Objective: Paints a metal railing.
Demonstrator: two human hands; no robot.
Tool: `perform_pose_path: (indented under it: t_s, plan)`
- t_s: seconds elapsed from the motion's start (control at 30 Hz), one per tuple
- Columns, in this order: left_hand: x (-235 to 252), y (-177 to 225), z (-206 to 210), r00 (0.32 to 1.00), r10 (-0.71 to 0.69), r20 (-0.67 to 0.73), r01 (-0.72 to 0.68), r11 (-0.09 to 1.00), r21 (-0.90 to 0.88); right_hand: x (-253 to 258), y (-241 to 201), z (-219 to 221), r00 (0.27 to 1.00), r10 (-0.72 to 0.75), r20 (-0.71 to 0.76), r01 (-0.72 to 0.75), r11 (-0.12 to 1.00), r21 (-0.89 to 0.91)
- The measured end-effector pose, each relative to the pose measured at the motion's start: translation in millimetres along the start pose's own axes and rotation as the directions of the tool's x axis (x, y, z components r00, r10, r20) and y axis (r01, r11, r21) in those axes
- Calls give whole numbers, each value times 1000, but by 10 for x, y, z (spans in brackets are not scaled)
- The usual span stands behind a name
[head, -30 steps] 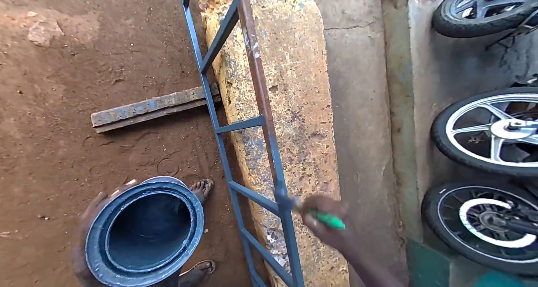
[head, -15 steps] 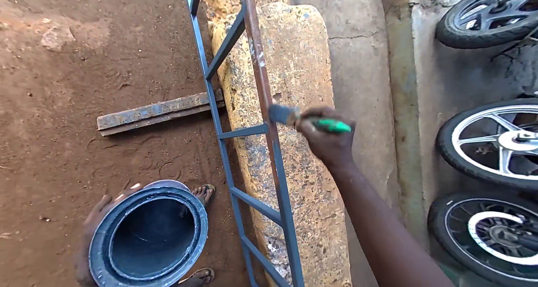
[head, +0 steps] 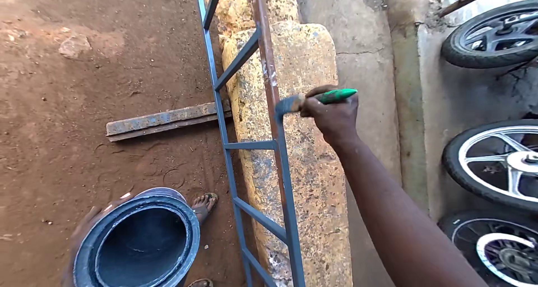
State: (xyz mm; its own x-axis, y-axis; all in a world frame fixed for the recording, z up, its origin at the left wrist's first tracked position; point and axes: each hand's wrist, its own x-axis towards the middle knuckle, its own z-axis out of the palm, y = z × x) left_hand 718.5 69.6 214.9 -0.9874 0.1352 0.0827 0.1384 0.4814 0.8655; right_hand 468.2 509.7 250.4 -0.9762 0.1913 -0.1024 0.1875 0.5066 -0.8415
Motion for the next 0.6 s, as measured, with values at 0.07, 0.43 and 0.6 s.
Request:
perform_pose_path:
  t_s: [0.07, 0.43, 0.6]
  plan:
    - [51, 23, 8, 1000, -10, -11, 9, 998, -55, -144, 17, 1, 990, -128, -52, 127, 992, -14]
    - [-166, -209, -112, 993, -106, -42, 106, 994, -7, -395, -114, -380, 905, 230, 358, -128, 950, -285]
    - [-116, -120, -187, 989, -150, 9, 150, 987, -55, -145, 7, -48, 971, -239, -5, 234, 956, -175]
